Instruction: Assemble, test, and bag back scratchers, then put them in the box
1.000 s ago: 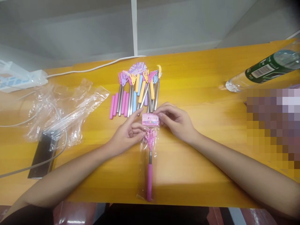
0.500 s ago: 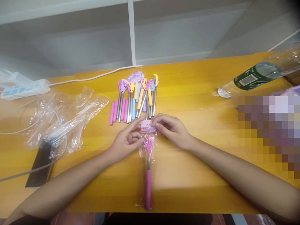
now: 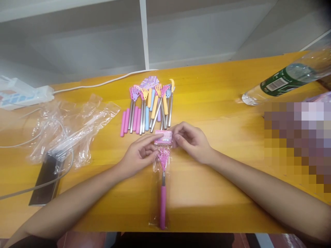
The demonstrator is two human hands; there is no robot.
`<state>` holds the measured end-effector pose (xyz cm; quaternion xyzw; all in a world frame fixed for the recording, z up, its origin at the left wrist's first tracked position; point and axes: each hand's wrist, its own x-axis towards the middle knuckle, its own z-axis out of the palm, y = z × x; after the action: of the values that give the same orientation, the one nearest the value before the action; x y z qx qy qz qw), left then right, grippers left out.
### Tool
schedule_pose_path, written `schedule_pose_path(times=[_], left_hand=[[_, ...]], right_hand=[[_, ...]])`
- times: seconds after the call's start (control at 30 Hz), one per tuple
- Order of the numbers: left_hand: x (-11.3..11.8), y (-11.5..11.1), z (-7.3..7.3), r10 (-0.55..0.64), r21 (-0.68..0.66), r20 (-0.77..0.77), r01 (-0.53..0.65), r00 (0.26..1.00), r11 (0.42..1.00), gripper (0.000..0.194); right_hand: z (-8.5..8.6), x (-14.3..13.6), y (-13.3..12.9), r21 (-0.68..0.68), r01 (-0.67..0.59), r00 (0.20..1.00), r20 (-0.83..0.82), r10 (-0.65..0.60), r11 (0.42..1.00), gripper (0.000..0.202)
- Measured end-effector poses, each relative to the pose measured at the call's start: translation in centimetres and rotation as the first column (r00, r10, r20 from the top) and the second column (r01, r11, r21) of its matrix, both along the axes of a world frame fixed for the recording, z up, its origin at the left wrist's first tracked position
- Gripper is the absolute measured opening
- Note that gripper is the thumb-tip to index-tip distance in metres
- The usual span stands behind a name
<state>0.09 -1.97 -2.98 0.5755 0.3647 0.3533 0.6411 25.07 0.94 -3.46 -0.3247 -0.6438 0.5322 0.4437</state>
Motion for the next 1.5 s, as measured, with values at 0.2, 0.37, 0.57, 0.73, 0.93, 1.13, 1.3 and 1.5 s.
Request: schedule_pose_path(times=[0.2,0.37,0.57,0.73,0.93,1.13,1.3,1.5], left_hand=[[0.1,0.0,0.3,-0.036,0.109,-0.066,0.043,0.997,0.993,0.044],[0.0,0.0,0.3,-0.046,0.132,-0.076,0.056,0.996,0.990,0.040],[0.0,0.2,0.2,-0.015,0.059,-0.034,0.017,0.999,0.998,0.041],[0.1,0.2,0.2,0.027,0.049,-0.040,-0.025,0.999,0.998,0.039],[-0.1,-0.1,-0.1,-0.014,-0.023,0.000,0.014,1.000,1.000,0.048],[-0.1,-0.2,0.3,0.020,-0.072,0.022,-0.018,1.000,0.997,0.036],[0.7,-0.3,0.6,0.144,-0.176,-0.030,-0.147,0.989,0.973,0.035],[0.6,-0.2,0.4,0.139,-0.115,-0.147,-0.157,0.979,0.981,0.031]], right_hand=[[-0.2,-0.6,-0.1,-0.153,-0.011,0.998,0.056,0.020,0.988,0.045],[-0.3,-0.7,0.0,-0.170,-0.014,0.996,0.083,0.028,0.985,0.043],[-0.3,-0.7,0.0,-0.160,0.032,0.998,0.064,-0.022,0.987,0.038],[-0.5,-0.6,0.3,-0.154,-0.002,1.000,-0.011,0.000,0.988,0.034],[-0.1,-0.2,0.5,-0.190,-0.001,1.000,0.018,0.005,0.982,0.026],[-0.2,-0.4,0.1,-0.108,0.028,0.978,0.208,-0.005,0.994,0.036],[-0.3,-1.3,-0.9,-0.044,-0.008,0.974,0.224,0.018,0.999,0.031],[0.2,-2.3,-1.7,-0.019,-0.060,0.968,0.244,0.063,0.998,0.025]])
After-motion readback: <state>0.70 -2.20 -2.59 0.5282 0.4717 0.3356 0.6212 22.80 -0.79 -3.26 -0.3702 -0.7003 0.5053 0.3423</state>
